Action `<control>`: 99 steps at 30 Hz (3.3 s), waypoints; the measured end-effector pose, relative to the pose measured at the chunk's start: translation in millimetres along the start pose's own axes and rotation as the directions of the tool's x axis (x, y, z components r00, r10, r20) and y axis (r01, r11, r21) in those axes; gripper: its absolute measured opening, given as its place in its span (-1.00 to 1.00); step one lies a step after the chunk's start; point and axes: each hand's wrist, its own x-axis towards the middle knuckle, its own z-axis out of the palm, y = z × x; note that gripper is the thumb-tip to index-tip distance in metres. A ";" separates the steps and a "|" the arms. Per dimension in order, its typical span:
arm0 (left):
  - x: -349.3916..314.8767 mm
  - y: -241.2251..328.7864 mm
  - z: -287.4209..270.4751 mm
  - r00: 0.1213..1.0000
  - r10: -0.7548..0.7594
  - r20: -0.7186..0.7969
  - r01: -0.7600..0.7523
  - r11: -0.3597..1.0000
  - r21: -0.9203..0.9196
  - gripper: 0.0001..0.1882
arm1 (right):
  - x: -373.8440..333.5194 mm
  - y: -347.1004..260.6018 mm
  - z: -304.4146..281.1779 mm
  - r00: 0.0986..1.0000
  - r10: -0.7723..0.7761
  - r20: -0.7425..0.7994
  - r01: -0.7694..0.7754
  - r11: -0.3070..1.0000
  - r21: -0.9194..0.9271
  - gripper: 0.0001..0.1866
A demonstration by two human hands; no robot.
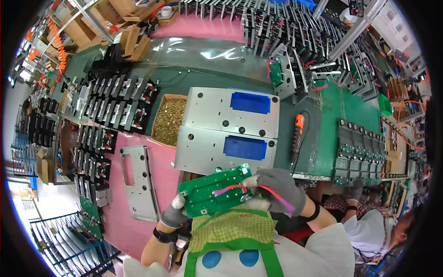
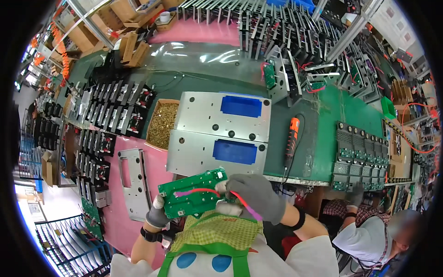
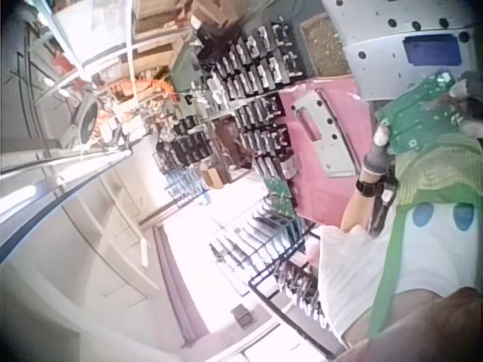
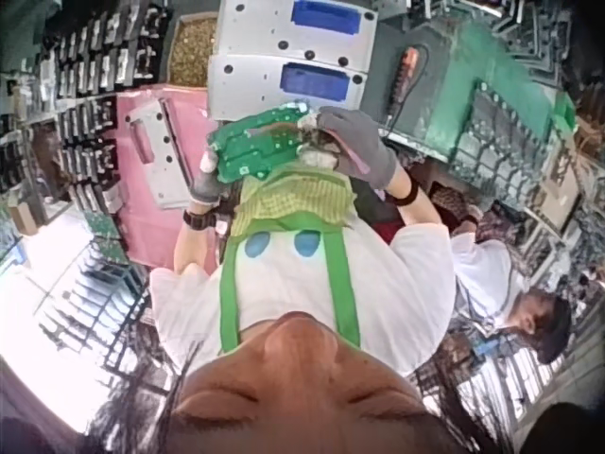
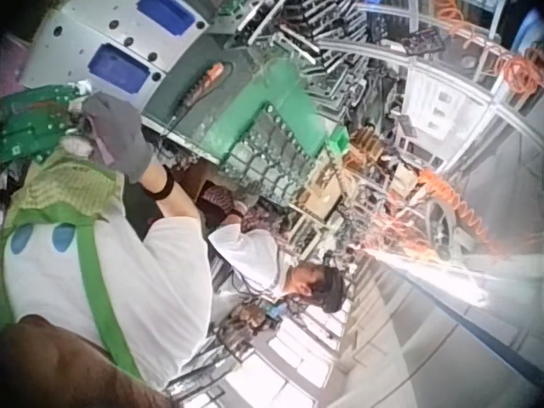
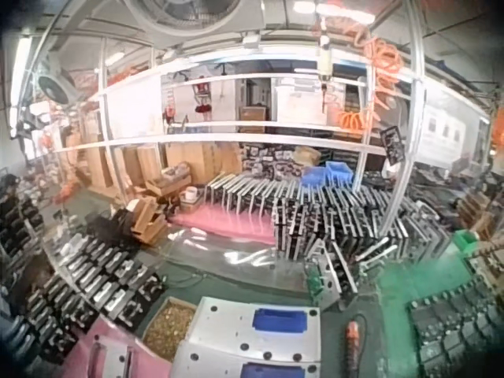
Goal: The recorder is assembling electronic components by screwing a green circuit board onto a metal frame using an electric screwdriver, then moving the finished parts to a storage rack.
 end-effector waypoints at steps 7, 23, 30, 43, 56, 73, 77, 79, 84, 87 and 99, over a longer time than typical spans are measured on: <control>36.5 -14.1 30.2 0.991 0.137 -0.006 -0.127 0.930 0.344 -0.20 | -31.7 43.7 35.5 0.856 0.478 -0.197 -0.472 0.878 0.079 -0.84; -0.9 58.8 -21.3 0.869 0.067 -0.490 0.036 0.980 0.197 -0.70 | -66.6 125.9 106.9 0.472 0.794 -0.383 -0.486 0.597 0.638 -0.77; -9.3 85.5 -25.9 0.852 0.181 -0.491 -0.127 0.982 0.141 -0.66 | -69.5 156.8 129.9 0.463 0.754 -0.466 -0.558 0.656 0.508 -0.79; 16.1 105.2 -20.9 0.904 0.177 -0.390 -0.237 0.965 -0.111 -0.67 | -67.7 169.8 139.4 0.478 0.743 -0.468 -0.571 0.668 0.477 -0.80; 71.0 116.5 31.2 0.906 0.326 -0.271 -0.387 0.896 -0.218 -0.68 | -29.1 71.1 27.7 0.569 0.757 -0.320 -0.811 0.581 -0.068 -0.61; 197.6 81.2 111.0 0.639 0.766 -0.064 -0.697 0.613 0.373 -0.58 | 76.0 111.1 -15.0 0.894 0.359 -0.269 -0.439 0.821 -0.365 -0.76; 248.2 87.9 24.5 0.749 0.612 -0.253 -0.350 0.690 0.634 -0.62 | 67.9 164.2 -29.7 0.921 0.294 -0.254 -0.381 0.812 -0.442 -0.68; 270.7 75.5 -10.8 0.816 0.534 -0.220 -0.170 0.586 0.792 -0.59 | 62.6 186.2 -31.1 0.910 0.200 -0.362 -0.352 0.835 -0.423 -0.71; 310.8 41.3 -43.0 0.918 0.352 -0.184 -0.077 0.611 0.788 -0.64 | 54.4 227.0 -22.0 0.823 0.400 -0.403 -0.439 0.898 -0.005 -0.89; 326.7 36.4 -39.5 0.926 0.315 -0.208 -0.015 0.582 0.813 -0.59 | 48.1 243.6 -8.4 0.759 0.489 -0.430 -0.400 0.871 0.284 -0.74; 348.3 16.2 -28.5 0.835 0.447 -0.322 0.015 0.566 0.824 -0.52 | 13.7 303.5 32.5 0.689 0.587 -0.426 -0.382 0.793 0.475 -0.73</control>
